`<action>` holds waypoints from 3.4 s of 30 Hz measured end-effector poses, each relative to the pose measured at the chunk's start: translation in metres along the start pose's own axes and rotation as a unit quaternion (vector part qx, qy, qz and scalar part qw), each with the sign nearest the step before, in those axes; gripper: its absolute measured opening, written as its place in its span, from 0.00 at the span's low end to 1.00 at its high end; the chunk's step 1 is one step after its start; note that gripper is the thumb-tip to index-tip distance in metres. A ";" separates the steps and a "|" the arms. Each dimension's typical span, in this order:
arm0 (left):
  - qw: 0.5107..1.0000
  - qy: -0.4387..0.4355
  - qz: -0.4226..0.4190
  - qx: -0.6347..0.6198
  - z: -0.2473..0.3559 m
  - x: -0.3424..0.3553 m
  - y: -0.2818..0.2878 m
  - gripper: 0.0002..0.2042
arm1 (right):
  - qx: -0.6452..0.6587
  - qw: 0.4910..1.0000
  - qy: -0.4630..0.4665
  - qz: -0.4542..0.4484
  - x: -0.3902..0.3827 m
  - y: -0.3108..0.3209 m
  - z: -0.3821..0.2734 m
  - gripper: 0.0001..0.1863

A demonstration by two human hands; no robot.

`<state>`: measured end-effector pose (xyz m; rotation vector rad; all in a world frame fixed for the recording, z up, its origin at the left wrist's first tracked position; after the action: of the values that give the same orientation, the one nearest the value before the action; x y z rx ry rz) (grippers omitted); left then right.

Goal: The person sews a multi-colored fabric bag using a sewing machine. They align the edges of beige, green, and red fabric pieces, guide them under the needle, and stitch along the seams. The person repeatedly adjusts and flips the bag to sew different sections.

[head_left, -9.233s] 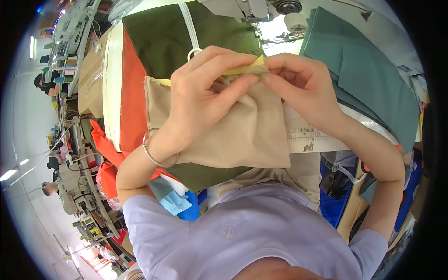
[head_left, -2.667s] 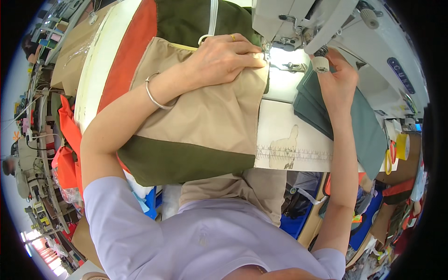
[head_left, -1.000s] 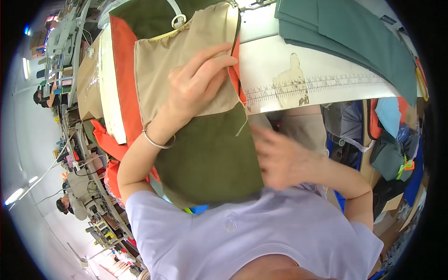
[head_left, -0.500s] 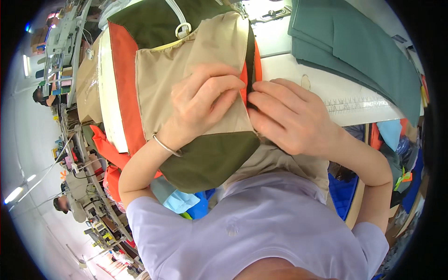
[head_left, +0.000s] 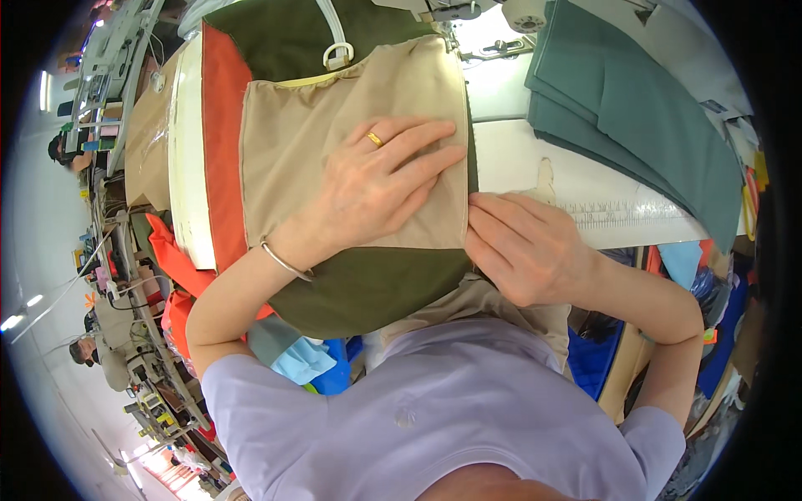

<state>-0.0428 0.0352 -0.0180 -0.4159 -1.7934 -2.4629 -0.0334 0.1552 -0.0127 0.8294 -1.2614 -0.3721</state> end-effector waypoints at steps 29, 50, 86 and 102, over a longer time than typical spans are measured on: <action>0.998 -0.044 0.031 0.028 -0.042 0.056 -0.006 0.17 | 0.059 0.998 -0.014 -0.029 0.011 -0.013 0.077 0.14; 0.998 -0.017 0.066 -0.014 -0.016 0.011 0.001 0.19 | 0.016 0.994 0.094 -0.053 0.003 0.003 -0.002 0.10; 0.986 -0.126 0.085 -0.061 -0.050 0.041 0.001 0.20 | 0.054 0.990 0.073 -0.108 0.005 -0.017 0.044 0.15; 0.996 -0.043 0.073 0.013 -0.066 0.075 0.003 0.12 | 0.050 0.992 -0.047 -0.102 0.005 -0.025 0.085 0.16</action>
<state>-0.1260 -0.0196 -0.0151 -0.6358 -1.7540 -2.3555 -0.1067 0.1065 -0.0214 1.0410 -1.2936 -0.5192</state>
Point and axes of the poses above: each hand's wrist, its own x-axis towards the middle knuckle, its own y-axis out of the back of the hand, z = x × y, the point moved 10 cm from there along x, towards the middle knuckle, and after that the axes turned 14 degrees about y, right-handed, at the moved point
